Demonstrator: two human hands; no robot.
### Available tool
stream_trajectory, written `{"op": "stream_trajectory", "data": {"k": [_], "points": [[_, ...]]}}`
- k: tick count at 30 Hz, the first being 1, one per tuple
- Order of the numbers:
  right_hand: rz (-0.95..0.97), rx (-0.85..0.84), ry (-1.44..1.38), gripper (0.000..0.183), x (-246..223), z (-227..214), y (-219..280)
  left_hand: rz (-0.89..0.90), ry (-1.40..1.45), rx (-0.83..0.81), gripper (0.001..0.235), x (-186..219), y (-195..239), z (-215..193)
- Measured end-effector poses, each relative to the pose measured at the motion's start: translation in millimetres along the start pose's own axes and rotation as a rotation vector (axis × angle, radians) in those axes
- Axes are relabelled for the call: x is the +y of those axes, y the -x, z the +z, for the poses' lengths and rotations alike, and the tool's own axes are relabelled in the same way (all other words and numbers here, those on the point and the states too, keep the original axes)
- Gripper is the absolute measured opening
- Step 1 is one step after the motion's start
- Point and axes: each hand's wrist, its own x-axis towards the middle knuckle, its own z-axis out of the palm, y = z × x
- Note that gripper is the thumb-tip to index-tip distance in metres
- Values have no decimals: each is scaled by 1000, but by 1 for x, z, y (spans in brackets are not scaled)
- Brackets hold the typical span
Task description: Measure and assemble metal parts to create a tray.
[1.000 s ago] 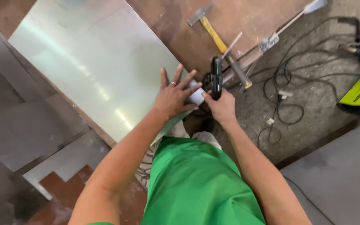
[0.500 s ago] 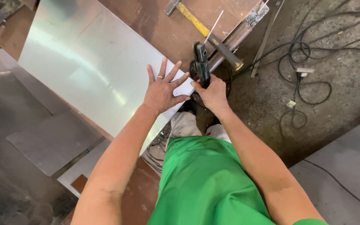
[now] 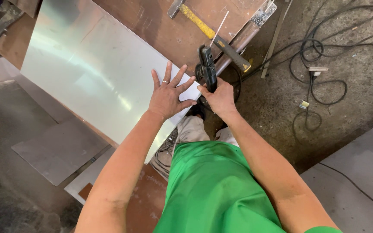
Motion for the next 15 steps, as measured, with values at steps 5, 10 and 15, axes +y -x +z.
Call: {"op": "stream_trajectory", "data": {"k": [5,10,15], "points": [[-69,27,49,35,-5,-20,18,0,-27,27,85,0,1,5],[-315,101,8,55,-16,-77,75,9,-29,8,85,-3,2,4],[-72,-29,28,37,0,-102,128,13,-85,91,58,-10,0,21]]}}
